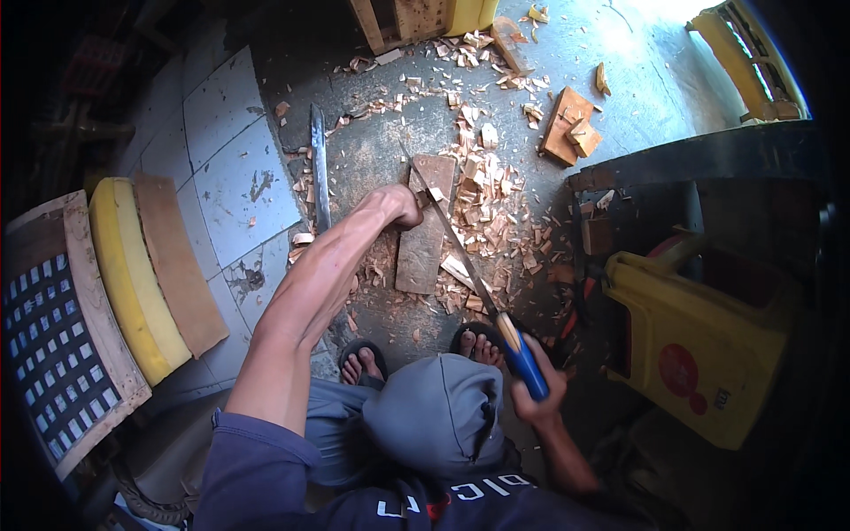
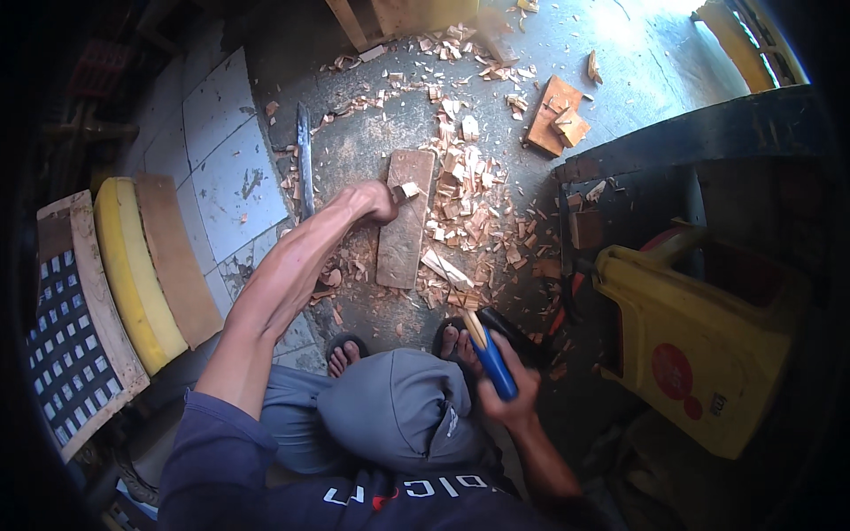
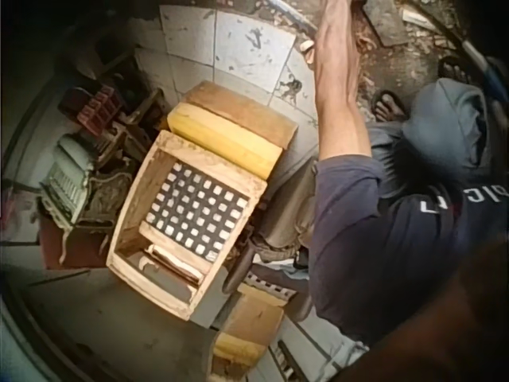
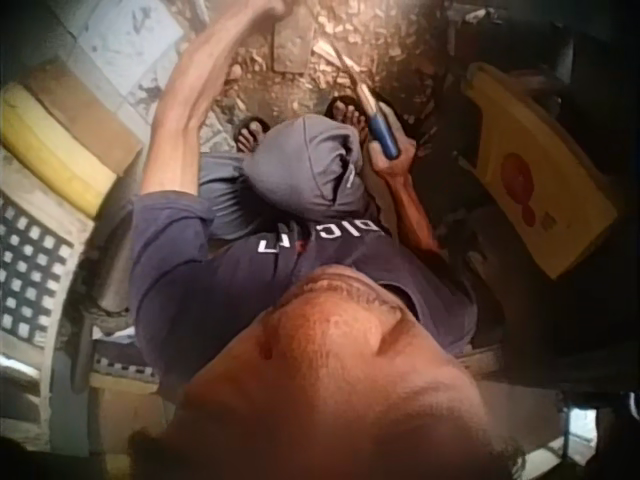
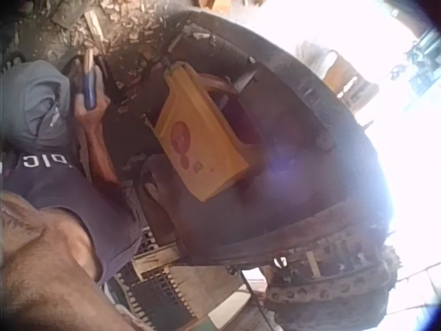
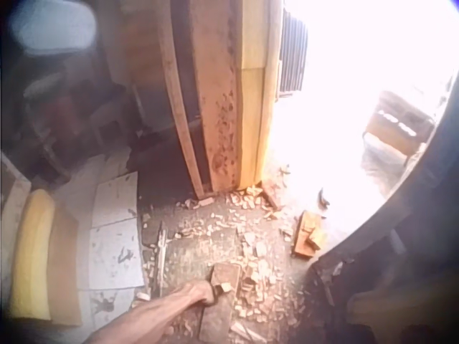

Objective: The person uses a hand saw to make cuts into a curved wooden component and then uses a knife to shave away wood to shape the piece.

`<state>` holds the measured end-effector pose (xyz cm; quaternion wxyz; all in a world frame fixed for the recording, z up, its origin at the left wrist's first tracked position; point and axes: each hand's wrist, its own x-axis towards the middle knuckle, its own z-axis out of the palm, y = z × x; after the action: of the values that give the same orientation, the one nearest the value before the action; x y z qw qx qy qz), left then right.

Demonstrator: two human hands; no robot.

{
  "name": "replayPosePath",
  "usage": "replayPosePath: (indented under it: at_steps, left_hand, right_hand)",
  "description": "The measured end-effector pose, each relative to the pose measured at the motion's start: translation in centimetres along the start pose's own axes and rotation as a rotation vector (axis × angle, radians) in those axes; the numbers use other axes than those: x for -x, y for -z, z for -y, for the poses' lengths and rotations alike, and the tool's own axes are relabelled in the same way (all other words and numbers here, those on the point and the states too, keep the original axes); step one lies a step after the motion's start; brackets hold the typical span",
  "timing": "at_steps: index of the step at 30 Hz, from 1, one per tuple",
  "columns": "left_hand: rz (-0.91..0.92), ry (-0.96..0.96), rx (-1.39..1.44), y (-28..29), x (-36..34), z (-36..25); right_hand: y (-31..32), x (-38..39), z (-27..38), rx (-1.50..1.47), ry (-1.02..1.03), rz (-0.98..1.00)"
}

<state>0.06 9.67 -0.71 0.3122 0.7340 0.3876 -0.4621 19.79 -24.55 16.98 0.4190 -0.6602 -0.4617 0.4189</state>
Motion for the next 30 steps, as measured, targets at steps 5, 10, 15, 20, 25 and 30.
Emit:
replayPosePath:
  at_steps: [5,10,15,20,25,30]
  left_hand:
    - [-0.08,0.05,0.12,-3.6,-4.5,4.5]
    - [0.108,-0.062,0.119,2.0,2.4,-0.4]
    - [0.265,-0.06,0.054,-0.3,-2.2,3.5]
    - [0.258,-0.011,0.278,0.9,0.9,1.4]
    - [0.378,0.09,0.386,2.7,3.2,1.7]
    - [0.555,0.2,0.596,3.8,0.8,2.2]
  right_hand:
    - [-6.1,-6.8,-1.0,0.005,-0.008,0.049]
    - [2.6,4.5,-1.5,0.167,0.076,0.019]
    - [-5.0,-6.4,-1.7,0.013,-0.044,0.044]
    - [-3.8,-3.3,-2.1,0.024,-0.019,-0.029]
    - [0.3,2.8,-1.6,0.055,0.014,0.027]
    - [-4.1,-4.2,-2.8,-0.102,-0.061,-0.026]
